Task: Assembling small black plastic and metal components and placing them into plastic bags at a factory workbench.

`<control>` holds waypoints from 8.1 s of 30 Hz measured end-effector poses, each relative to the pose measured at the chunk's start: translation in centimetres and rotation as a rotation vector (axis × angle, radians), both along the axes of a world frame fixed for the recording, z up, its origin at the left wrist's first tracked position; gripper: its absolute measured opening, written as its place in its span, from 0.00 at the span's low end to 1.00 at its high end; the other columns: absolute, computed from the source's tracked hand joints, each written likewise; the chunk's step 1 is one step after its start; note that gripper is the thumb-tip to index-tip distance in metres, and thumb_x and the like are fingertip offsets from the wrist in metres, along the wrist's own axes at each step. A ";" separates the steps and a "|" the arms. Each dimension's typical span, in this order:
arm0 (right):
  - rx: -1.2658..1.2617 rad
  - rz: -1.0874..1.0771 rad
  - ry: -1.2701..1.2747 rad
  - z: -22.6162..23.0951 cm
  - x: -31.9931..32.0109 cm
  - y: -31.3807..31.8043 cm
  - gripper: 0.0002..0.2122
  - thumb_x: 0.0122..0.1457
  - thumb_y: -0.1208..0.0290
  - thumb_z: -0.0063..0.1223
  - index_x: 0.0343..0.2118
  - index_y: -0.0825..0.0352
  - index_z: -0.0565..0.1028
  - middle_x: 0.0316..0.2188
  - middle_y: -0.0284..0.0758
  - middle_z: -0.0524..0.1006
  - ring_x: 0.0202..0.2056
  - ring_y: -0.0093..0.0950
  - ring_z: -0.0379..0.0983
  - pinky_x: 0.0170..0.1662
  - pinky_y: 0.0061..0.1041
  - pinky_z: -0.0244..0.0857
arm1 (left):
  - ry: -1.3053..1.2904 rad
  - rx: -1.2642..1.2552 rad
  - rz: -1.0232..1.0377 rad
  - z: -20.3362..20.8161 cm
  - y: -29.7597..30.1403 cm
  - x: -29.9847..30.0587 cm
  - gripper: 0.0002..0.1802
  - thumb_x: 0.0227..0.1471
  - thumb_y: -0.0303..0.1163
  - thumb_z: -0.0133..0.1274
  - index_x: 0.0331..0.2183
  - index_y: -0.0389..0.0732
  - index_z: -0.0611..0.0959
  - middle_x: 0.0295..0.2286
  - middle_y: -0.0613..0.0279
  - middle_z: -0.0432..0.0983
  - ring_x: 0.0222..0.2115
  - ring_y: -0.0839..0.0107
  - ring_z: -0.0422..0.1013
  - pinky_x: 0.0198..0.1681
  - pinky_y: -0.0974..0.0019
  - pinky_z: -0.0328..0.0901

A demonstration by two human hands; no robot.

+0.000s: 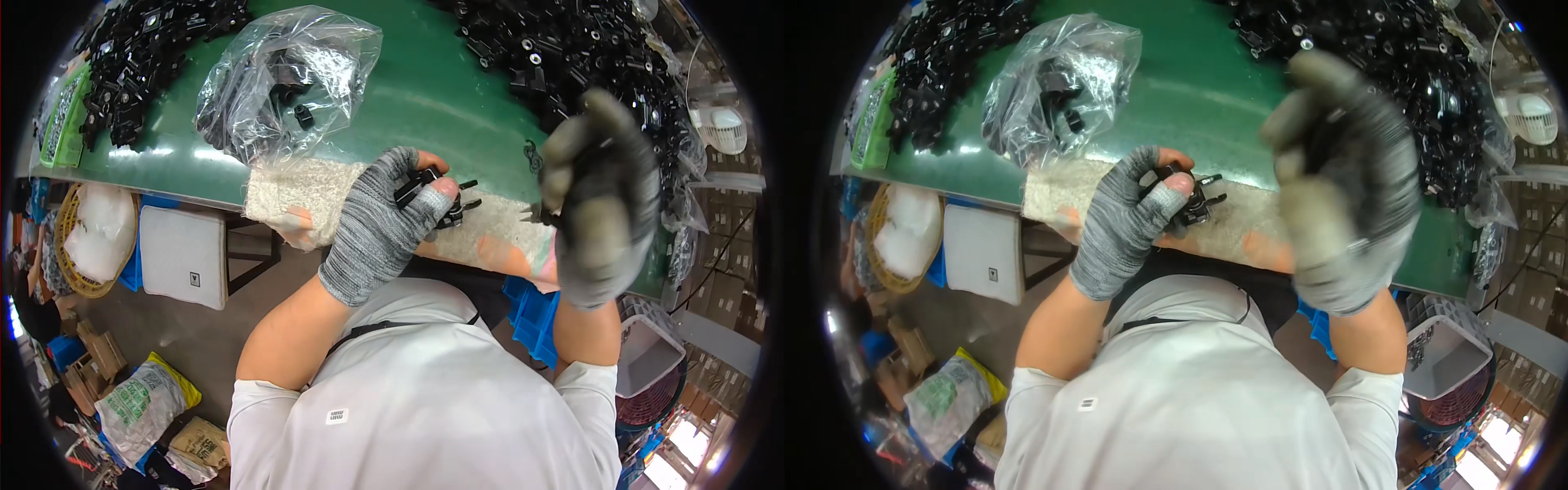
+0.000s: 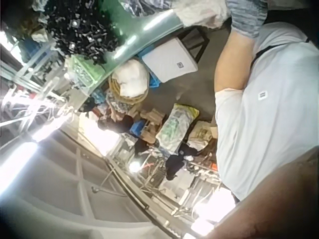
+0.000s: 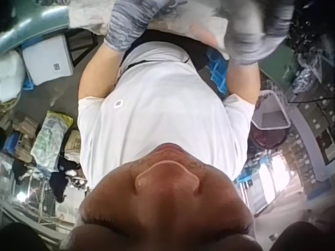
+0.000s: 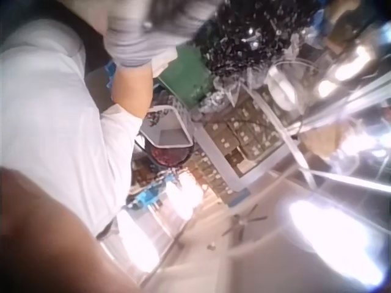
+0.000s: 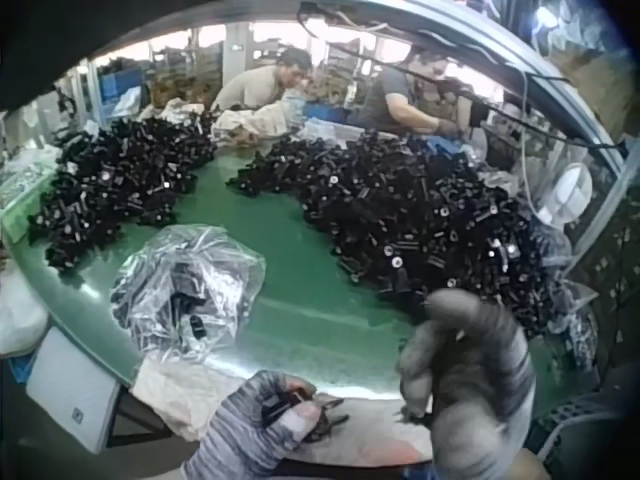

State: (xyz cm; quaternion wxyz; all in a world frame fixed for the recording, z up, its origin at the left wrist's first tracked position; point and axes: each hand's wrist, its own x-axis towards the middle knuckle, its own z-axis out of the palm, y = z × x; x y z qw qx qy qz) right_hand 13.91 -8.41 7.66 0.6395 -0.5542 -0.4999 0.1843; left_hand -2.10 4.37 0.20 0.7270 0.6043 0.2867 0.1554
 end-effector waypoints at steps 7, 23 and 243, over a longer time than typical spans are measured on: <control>0.319 0.362 0.643 0.9 1.2 3.0 0.28 0.65 0.61 0.50 0.62 0.76 0.62 0.44 0.44 0.73 0.36 0.25 0.68 0.37 0.24 0.68 | 0.040 -0.047 0.002 0.9 0.1 0.0 0.18 0.57 0.37 0.60 0.45 0.36 0.80 0.32 0.61 0.78 0.29 0.79 0.73 0.32 0.74 0.69; 0.200 0.325 0.423 2.1 -1.1 3.6 0.30 0.63 0.64 0.53 0.65 0.71 0.59 0.44 0.43 0.72 0.34 0.23 0.67 0.34 0.23 0.65 | -0.047 0.154 -0.117 0.3 1.1 -0.7 0.21 0.53 0.29 0.57 0.50 0.36 0.77 0.40 0.61 0.77 0.40 0.74 0.73 0.48 0.68 0.70; -0.681 -0.752 -0.785 -8.3 12.2 -24.1 0.34 0.51 0.45 0.60 0.54 0.68 0.72 0.56 0.49 0.68 0.57 0.49 0.65 0.59 0.44 0.61 | -0.046 1.112 0.181 14.5 7.2 -8.0 0.36 0.56 0.50 0.58 0.57 0.37 0.71 0.54 0.46 0.69 0.52 0.55 0.68 0.57 0.54 0.63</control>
